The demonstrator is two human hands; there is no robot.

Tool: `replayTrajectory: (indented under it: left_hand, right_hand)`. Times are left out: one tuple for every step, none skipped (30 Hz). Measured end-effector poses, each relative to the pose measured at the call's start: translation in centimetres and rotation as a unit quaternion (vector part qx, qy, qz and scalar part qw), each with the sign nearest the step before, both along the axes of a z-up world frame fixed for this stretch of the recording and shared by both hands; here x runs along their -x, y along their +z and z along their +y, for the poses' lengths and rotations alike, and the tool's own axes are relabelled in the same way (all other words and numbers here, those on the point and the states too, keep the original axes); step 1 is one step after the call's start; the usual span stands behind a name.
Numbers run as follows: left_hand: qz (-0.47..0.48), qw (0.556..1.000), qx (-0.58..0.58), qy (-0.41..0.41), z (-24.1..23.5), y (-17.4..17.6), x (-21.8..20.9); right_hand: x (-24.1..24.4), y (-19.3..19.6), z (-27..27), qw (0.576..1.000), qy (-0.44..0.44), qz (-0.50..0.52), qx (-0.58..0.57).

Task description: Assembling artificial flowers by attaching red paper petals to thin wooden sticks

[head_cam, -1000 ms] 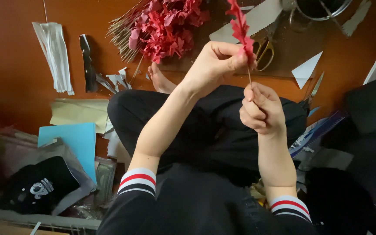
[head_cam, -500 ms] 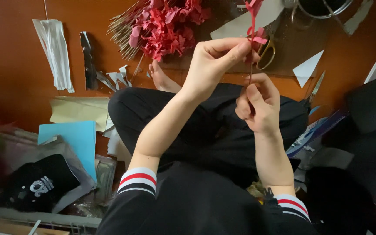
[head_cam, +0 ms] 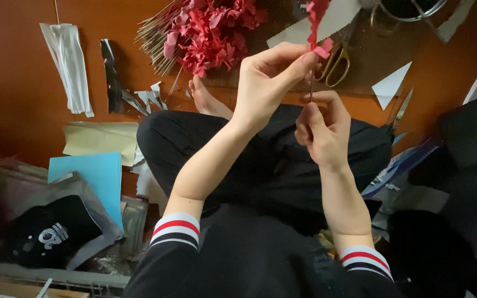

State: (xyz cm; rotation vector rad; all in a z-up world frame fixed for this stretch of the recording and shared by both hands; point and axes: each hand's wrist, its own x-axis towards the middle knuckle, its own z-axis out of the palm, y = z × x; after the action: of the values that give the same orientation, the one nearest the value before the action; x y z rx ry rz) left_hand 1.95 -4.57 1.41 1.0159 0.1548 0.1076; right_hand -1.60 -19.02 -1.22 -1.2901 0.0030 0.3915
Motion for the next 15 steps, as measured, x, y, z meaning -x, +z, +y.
replayTrajectory:
  left_hand:
    - [0.007,1.0,0.002,-0.021,0.2,0.9,0.0]
    - [0.015,0.999,0.004,-0.042,0.4,1.9,0.0]
    - [0.015,0.999,0.004,-0.042,0.7,1.8,-0.1]
    - [-0.005,0.997,0.001,-0.075,0.9,1.7,-0.1]
    - [-0.026,0.994,-0.001,-0.108,1.1,1.6,-0.2]
    - [-0.025,0.994,-0.001,-0.108,1.1,1.2,-0.2]
    - [-0.036,0.991,0.039,-0.127,1.1,0.9,-0.3]
    - [-0.047,0.985,0.08,-0.146,1.1,0.5,-0.3]
    - [-0.047,0.985,0.08,-0.146,1.0,-0.2,-0.4]
    - [-0.046,0.982,0.113,-0.143,0.8,-0.9,-0.4]
    - [-0.044,0.979,0.145,-0.14,0.6,-1.6,-0.4]
    - [-0.044,0.978,0.145,-0.14,0.8,-1.3,-0.5]
    - [-0.042,0.977,0.134,-0.162,1.1,-1.0,-0.5]
    - [-0.04,0.974,0.123,-0.184,1.3,-0.7,-0.5]
    - [-0.039,0.975,0.123,-0.183,1.4,-0.6,-0.5]
  right_hand:
    - [-0.1,0.2,0.0,1.0,0.019,-0.005,-0.008]
    - [-0.1,0.3,0.1,0.999,0.037,-0.011,-0.017]
    - [-0.1,0.2,-0.1,0.999,0.038,-0.01,-0.017]
    - [-0.1,0.0,-0.2,0.997,0.049,-0.003,-0.062]
    - [0.0,-0.1,-0.4,0.993,0.061,0.003,-0.106]
    - [0.1,-0.1,-0.5,0.992,0.061,0.004,-0.106]
    - [0.1,-0.2,-0.7,0.988,0.067,0.037,-0.137]
    - [0.1,-0.2,-0.9,0.981,0.072,0.069,-0.167]
    - [0.2,-0.4,-1.0,0.981,0.072,0.069,-0.167]
    - [0.4,-0.7,-1.1,0.974,0.077,0.085,-0.196]
    - [0.5,-0.9,-1.3,0.966,0.081,0.102,-0.225]
    - [0.5,-1.0,-1.4,0.966,0.081,0.102,-0.225]
    - [0.4,-1.1,-1.6,0.956,0.101,0.102,-0.256]
    - [0.4,-1.2,-1.7,0.945,0.121,0.101,-0.286]
    - [0.3,-1.1,-1.6,0.945,0.122,0.102,-0.287]
